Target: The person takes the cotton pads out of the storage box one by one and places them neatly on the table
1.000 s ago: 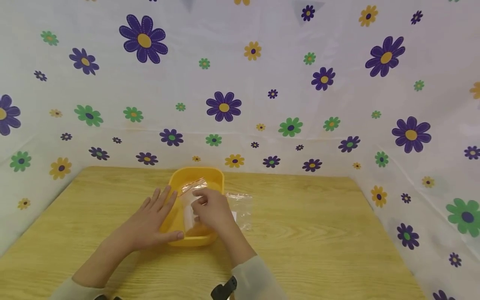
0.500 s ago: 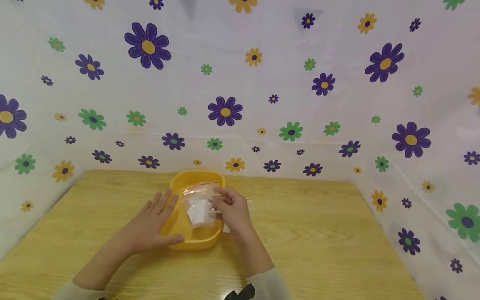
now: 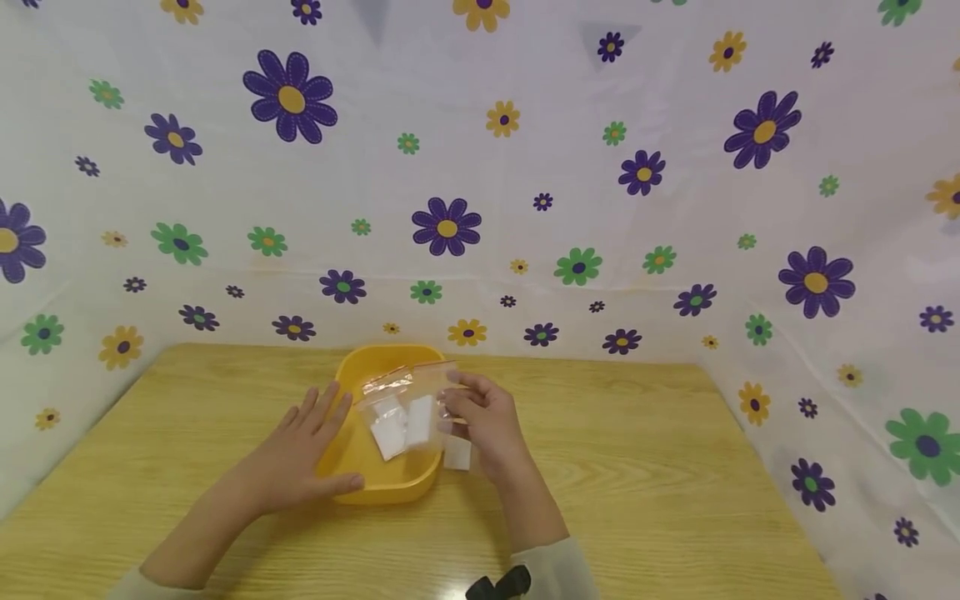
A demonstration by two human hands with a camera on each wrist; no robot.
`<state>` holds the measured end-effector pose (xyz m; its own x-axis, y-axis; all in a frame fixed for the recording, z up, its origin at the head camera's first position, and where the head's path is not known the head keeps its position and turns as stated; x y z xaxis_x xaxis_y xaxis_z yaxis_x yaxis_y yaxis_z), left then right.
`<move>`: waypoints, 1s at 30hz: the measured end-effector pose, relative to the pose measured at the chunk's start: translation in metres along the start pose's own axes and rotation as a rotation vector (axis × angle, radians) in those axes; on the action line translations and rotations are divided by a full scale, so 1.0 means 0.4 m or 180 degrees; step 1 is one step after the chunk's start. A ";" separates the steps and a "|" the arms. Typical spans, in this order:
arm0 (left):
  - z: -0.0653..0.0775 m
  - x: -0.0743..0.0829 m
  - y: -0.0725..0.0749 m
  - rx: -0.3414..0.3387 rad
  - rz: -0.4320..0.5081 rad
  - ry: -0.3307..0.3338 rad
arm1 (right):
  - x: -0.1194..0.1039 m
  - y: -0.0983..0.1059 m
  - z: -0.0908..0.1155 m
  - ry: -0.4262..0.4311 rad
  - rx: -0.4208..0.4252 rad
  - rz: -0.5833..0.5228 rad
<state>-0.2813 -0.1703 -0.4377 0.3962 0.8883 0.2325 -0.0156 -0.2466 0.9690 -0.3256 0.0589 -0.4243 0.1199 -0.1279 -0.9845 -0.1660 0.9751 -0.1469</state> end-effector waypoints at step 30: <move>0.000 0.004 -0.005 -0.0011 0.0031 0.0049 | -0.058 0.174 0.013 0.0100 0.0357 -0.0375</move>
<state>-0.2808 -0.1683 -0.4393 0.3819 0.8917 0.2431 -0.0224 -0.2540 0.9669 -0.3349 0.1307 -0.4112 0.1011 -0.2463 -0.9639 -0.0421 0.9669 -0.2515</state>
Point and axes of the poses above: each hand's wrist, its own z-axis away from the middle knuckle, its own y-axis out of the back of the hand, x = y × z, the point moved 10 cm from there along -z, towards the middle knuckle, and after that the axes turned 1 degree about -y, right-handed, at the moved point
